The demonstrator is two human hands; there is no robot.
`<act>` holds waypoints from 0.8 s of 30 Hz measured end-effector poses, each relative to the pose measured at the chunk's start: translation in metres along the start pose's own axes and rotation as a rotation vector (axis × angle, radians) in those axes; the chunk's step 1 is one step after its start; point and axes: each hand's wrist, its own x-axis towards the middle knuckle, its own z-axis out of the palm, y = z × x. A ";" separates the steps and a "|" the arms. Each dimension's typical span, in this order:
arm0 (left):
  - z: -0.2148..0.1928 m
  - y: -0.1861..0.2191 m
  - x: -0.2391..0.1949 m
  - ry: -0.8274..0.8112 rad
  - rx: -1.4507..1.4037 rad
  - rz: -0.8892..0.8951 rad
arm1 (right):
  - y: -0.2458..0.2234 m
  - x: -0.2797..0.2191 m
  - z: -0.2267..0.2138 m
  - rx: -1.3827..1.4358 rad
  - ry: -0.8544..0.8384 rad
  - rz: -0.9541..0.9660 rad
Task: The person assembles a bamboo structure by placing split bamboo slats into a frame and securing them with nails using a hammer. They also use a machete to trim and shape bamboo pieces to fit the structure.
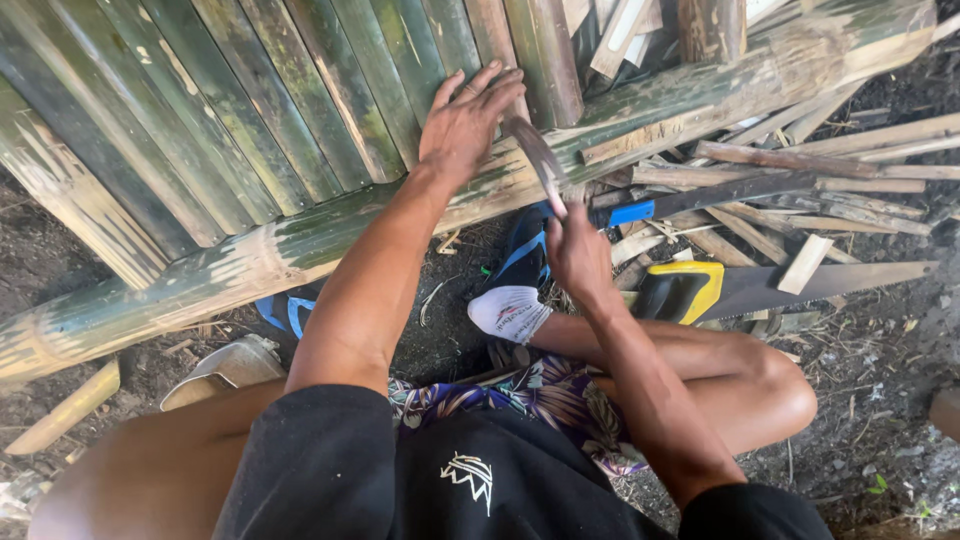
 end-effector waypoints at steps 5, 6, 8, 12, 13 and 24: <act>0.000 0.004 -0.005 0.049 -0.076 0.001 | 0.004 0.002 0.006 0.046 -0.003 0.150; -0.001 0.001 -0.003 0.073 -0.065 0.015 | 0.003 0.000 0.008 0.070 0.015 0.129; -0.002 0.001 -0.002 0.042 -0.027 -0.006 | 0.001 -0.006 0.011 0.115 0.050 0.092; -0.007 0.004 -0.005 0.030 -0.094 -0.009 | 0.005 0.010 0.015 0.001 -0.083 0.249; -0.007 0.003 -0.004 0.035 -0.082 -0.008 | 0.006 0.002 0.013 0.076 -0.011 0.194; -0.005 0.000 -0.004 0.083 -0.088 0.004 | 0.011 -0.001 0.004 0.165 0.141 0.041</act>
